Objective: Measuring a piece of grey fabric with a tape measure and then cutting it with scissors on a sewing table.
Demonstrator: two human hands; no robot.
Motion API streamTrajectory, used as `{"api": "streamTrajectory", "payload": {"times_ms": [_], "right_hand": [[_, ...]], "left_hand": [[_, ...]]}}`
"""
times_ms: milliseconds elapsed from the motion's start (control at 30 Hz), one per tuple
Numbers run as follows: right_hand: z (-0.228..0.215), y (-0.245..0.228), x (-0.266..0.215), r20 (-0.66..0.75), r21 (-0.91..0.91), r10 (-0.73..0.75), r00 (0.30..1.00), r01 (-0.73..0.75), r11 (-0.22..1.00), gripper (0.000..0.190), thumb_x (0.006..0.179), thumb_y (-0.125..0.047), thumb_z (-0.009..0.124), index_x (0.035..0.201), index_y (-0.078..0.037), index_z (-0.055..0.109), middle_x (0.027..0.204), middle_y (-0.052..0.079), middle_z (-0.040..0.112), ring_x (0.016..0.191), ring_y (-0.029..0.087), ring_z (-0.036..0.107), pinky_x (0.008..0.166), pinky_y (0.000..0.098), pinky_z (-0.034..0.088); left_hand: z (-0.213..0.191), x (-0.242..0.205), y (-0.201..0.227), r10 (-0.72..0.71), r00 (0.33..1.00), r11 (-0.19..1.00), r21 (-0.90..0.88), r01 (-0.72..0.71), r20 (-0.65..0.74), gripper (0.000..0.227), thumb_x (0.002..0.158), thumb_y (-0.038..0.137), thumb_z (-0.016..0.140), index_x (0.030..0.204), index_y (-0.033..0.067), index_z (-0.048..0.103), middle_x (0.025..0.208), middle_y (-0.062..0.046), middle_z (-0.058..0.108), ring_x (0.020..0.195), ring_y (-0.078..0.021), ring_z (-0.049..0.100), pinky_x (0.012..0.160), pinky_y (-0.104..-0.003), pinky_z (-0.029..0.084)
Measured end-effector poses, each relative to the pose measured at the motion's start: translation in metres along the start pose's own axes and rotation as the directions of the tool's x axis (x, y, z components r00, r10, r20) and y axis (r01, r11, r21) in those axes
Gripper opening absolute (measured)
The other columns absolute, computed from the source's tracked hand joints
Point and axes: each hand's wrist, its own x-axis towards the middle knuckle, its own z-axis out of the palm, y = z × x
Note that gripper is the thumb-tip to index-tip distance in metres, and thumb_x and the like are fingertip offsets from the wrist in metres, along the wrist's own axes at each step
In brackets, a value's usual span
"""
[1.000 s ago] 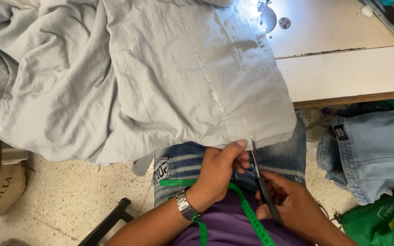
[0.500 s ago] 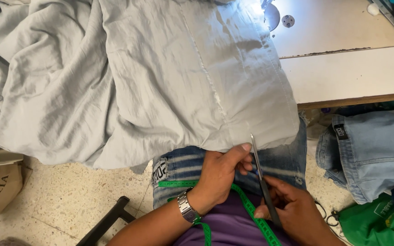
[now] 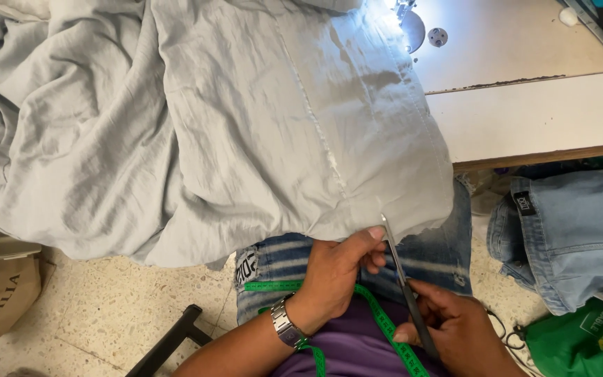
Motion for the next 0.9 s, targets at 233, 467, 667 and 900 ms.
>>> {"api": "streamTrajectory", "payload": {"times_ms": [233,467,667,900], "right_hand": [[0.001,-0.026,0.002,0.057,0.032,0.030,0.998,-0.032,0.999,0.086,0.057,-0.009,0.102,0.140,-0.013,0.079,0.075,0.007,0.070,0.069,0.018,0.057,0.064,0.0331,0.048],[0.005,0.010,0.005,0.035,0.074,0.029,0.999,-0.032,0.997,0.083,0.059,-0.005,0.102,0.139,-0.010,0.078,0.066,0.009,0.065,0.065,0.018,0.056,0.060,0.0372,0.045],[0.003,-0.010,0.003,0.067,0.064,0.097,0.993,-0.101,0.993,0.086,0.059,-0.009,0.101,0.141,-0.012,0.077,0.069,0.011,0.069,0.066,0.020,0.061,0.062,0.0383,0.049],[0.008,-0.013,0.005,0.069,0.124,-0.072,0.995,0.063,0.990,0.084,0.056,-0.004,0.103,0.136,-0.008,0.079,0.071,0.007,0.067,0.065,0.017,0.055,0.060,0.0318,0.047]], "left_hand": [[-0.002,-0.003,0.001,-0.007,0.999,1.000,0.022,0.006,0.034,0.017,0.089,0.015,0.071,0.081,-0.0003,0.070,0.074,-0.012,0.070,0.062,-0.0215,0.065,0.057,-0.032,0.050],[-0.004,-0.005,0.002,-0.024,0.999,0.999,0.022,0.023,0.035,0.017,0.089,0.014,0.071,0.081,-0.0005,0.069,0.073,-0.012,0.069,0.061,-0.0215,0.064,0.058,-0.032,0.050],[-0.004,-0.007,0.004,-0.027,0.999,0.999,0.028,0.026,0.044,0.015,0.088,0.014,0.071,0.085,-0.0003,0.070,0.074,-0.012,0.069,0.062,-0.0219,0.065,0.058,-0.032,0.050],[-0.004,-0.011,0.003,-0.042,0.997,0.996,0.085,0.037,0.060,0.018,0.086,0.015,0.070,0.086,-0.0023,0.071,0.074,-0.012,0.068,0.063,-0.0216,0.064,0.059,-0.032,0.050]]}}
